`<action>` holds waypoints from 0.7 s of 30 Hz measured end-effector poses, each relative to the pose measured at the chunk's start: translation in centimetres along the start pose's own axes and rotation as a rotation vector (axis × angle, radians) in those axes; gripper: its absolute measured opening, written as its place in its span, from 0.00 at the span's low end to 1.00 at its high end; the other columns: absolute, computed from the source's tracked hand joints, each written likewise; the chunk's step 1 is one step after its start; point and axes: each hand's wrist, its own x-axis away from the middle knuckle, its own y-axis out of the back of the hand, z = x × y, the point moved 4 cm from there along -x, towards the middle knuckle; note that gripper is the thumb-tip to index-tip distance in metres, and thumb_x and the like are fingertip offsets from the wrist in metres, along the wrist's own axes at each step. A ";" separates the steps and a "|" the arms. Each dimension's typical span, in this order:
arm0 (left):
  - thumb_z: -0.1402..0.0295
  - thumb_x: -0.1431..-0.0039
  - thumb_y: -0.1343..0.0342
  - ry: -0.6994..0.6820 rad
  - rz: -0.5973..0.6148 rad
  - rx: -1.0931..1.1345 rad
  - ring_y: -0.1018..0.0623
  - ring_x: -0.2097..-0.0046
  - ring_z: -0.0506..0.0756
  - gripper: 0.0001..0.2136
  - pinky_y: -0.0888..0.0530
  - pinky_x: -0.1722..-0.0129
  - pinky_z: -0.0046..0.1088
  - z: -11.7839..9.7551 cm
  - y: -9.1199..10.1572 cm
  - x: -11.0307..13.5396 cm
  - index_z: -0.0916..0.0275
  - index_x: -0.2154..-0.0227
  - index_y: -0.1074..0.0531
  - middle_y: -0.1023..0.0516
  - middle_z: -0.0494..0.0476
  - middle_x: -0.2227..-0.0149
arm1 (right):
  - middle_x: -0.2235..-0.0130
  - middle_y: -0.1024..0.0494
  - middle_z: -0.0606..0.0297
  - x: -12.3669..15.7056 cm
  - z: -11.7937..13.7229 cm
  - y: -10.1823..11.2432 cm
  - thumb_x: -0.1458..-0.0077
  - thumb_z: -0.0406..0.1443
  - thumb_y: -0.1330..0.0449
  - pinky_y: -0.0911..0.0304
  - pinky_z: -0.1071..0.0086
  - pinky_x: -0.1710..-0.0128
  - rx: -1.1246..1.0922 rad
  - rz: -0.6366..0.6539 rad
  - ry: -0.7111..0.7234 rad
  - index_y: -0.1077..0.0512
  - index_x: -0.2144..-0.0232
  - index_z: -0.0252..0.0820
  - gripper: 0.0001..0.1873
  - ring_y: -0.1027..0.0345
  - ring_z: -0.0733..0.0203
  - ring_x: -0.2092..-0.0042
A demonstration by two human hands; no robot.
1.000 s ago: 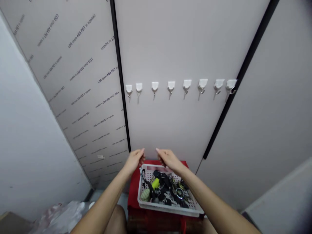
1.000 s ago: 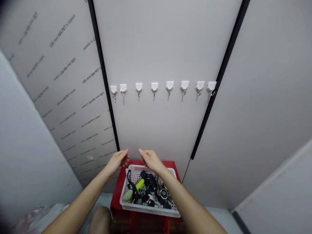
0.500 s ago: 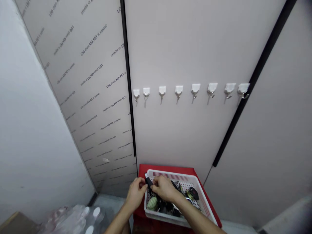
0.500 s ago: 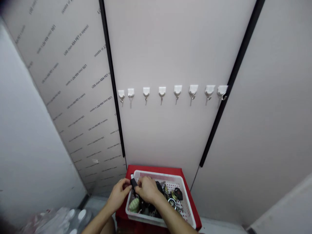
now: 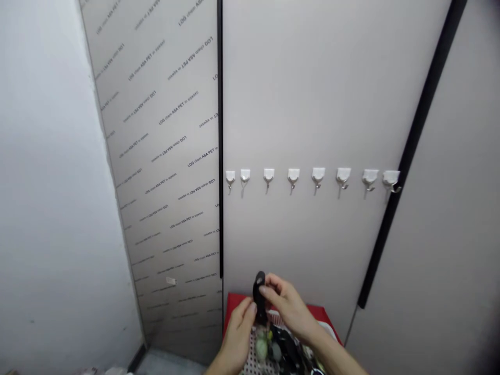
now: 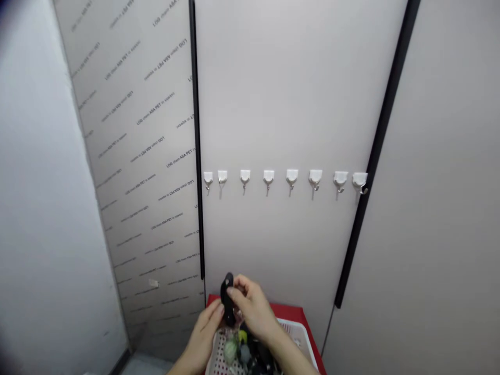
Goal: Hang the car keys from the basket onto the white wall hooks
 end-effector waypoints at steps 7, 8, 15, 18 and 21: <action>0.60 0.59 0.52 -0.152 0.132 0.320 0.35 0.78 0.45 0.15 0.41 0.81 0.18 -10.8 -0.8 -3.6 0.67 0.71 0.35 0.33 0.52 0.79 | 0.84 0.41 0.74 -4.7 9.4 1.6 0.60 0.37 0.50 0.49 0.76 0.78 0.105 -0.100 0.245 0.41 0.82 0.37 0.07 0.47 0.73 0.80; 0.60 0.59 0.51 -0.173 0.116 0.346 0.36 0.78 0.45 0.14 0.42 0.82 0.17 -12.0 -0.5 -3.9 0.66 0.72 0.35 0.33 0.51 0.79 | 0.84 0.42 0.74 -5.4 10.3 1.5 0.60 0.37 0.50 0.49 0.76 0.78 0.093 -0.094 0.259 0.41 0.83 0.37 0.08 0.47 0.73 0.80; 0.66 0.61 0.51 -0.273 -0.172 0.437 0.39 0.80 0.42 0.09 0.42 0.82 0.17 -15.6 2.6 -7.2 0.66 0.76 0.36 0.39 0.46 0.82 | 0.81 0.35 0.73 -10.8 13.3 -0.7 0.60 0.37 0.51 0.49 0.76 0.75 -0.026 -0.090 0.276 0.43 0.81 0.38 0.07 0.42 0.72 0.77; 0.66 0.60 0.52 -0.258 -0.215 0.445 0.40 0.82 0.42 0.07 0.42 0.82 0.17 -16.1 3.3 -9.1 0.66 0.78 0.38 0.41 0.45 0.84 | 0.82 0.35 0.72 -12.8 13.7 -1.3 0.59 0.35 0.52 0.48 0.76 0.76 -0.001 -0.182 0.272 0.44 0.82 0.39 0.06 0.43 0.72 0.78; 0.68 0.58 0.54 -0.264 -0.236 0.358 0.42 0.84 0.42 0.06 0.44 0.83 0.17 -16.3 3.7 -10.7 0.66 0.81 0.40 0.44 0.43 0.85 | 0.82 0.35 0.71 -14.4 13.4 -1.3 0.59 0.35 0.54 0.47 0.76 0.78 0.072 -0.284 0.277 0.43 0.83 0.39 0.06 0.43 0.72 0.79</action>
